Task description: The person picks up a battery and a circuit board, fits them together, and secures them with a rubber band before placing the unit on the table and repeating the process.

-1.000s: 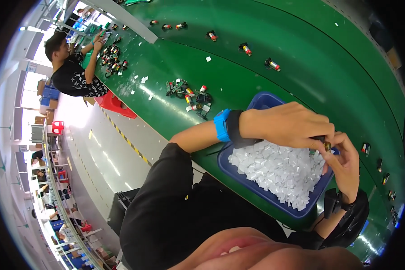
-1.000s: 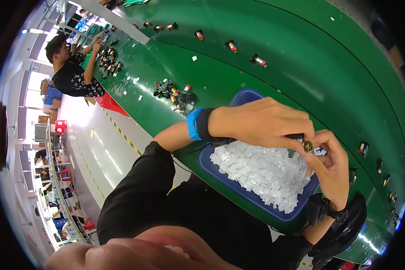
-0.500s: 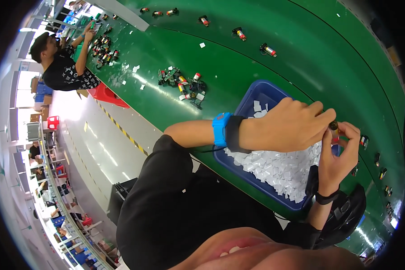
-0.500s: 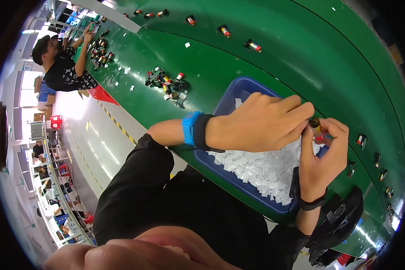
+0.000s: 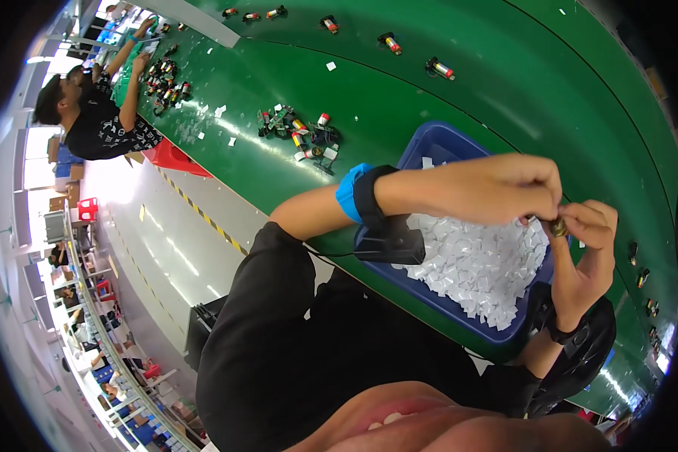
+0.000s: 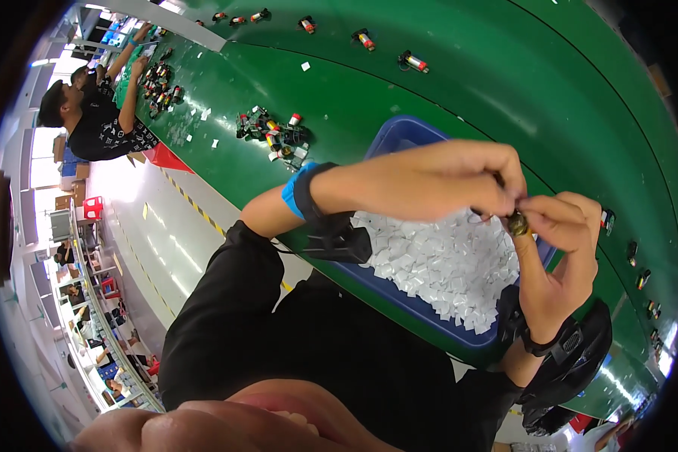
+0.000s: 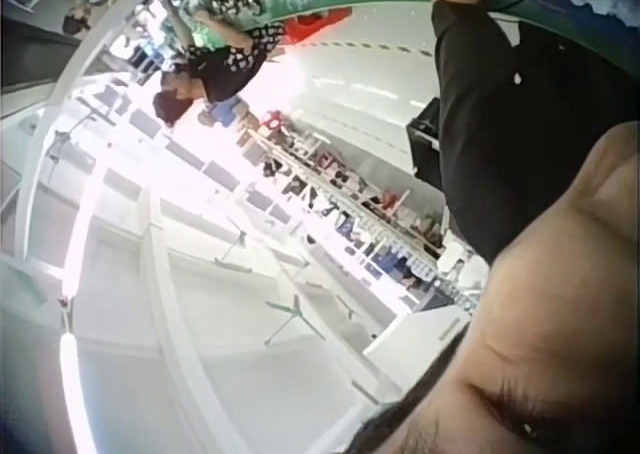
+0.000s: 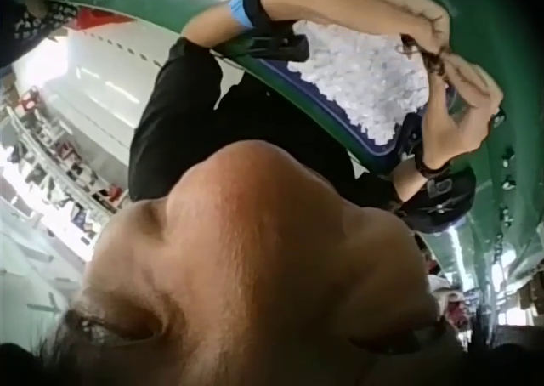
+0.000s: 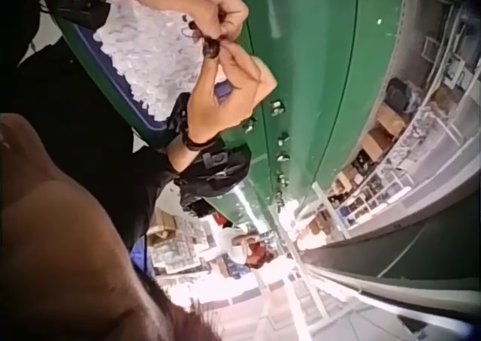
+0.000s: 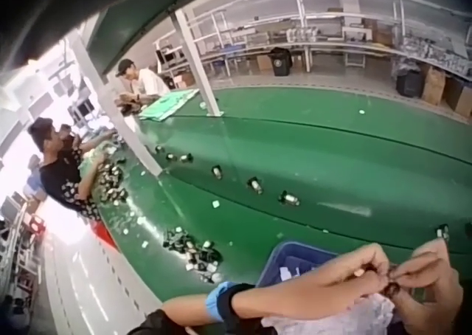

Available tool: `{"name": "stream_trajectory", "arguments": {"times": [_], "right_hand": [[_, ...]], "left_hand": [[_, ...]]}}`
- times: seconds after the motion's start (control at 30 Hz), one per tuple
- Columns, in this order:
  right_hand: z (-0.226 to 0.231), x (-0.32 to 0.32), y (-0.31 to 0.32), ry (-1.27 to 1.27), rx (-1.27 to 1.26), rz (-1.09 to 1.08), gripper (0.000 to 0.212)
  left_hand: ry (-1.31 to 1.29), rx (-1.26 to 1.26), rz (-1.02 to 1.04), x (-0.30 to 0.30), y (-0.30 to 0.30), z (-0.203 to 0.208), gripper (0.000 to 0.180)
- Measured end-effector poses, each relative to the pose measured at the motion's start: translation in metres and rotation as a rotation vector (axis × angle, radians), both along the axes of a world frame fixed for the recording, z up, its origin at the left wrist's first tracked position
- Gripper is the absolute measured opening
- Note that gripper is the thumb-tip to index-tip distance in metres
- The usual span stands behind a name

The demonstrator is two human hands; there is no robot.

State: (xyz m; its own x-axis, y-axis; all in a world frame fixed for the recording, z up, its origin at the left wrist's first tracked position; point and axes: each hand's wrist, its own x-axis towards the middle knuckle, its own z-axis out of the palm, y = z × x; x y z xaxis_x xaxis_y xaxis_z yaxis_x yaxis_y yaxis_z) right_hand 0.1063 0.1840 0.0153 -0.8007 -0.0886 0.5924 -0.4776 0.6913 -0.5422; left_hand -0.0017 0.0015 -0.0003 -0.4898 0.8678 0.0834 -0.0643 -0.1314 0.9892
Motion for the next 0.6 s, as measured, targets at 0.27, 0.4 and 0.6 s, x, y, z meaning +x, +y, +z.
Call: {"name": "stream_trajectory", "arguments": {"times": [0.27, 0.4, 0.6], "right_hand": [[0.000, -0.004, -0.005, 0.056, 0.047, -0.023, 0.032], [-0.004, -0.010, 0.012, 0.014, 0.071, 0.021, 0.037], [0.001, -0.006, 0.009, 0.108, 0.175, 0.028, 0.034]], "left_hand": [[-0.209, -0.055, 0.157, -0.009, 0.009, 0.002, 0.025], [-0.129, -0.141, -0.071, -0.017, 0.002, 0.014, 0.031], [-0.452, -0.179, -0.158, -0.028, -0.002, 0.018, 0.036]]}}
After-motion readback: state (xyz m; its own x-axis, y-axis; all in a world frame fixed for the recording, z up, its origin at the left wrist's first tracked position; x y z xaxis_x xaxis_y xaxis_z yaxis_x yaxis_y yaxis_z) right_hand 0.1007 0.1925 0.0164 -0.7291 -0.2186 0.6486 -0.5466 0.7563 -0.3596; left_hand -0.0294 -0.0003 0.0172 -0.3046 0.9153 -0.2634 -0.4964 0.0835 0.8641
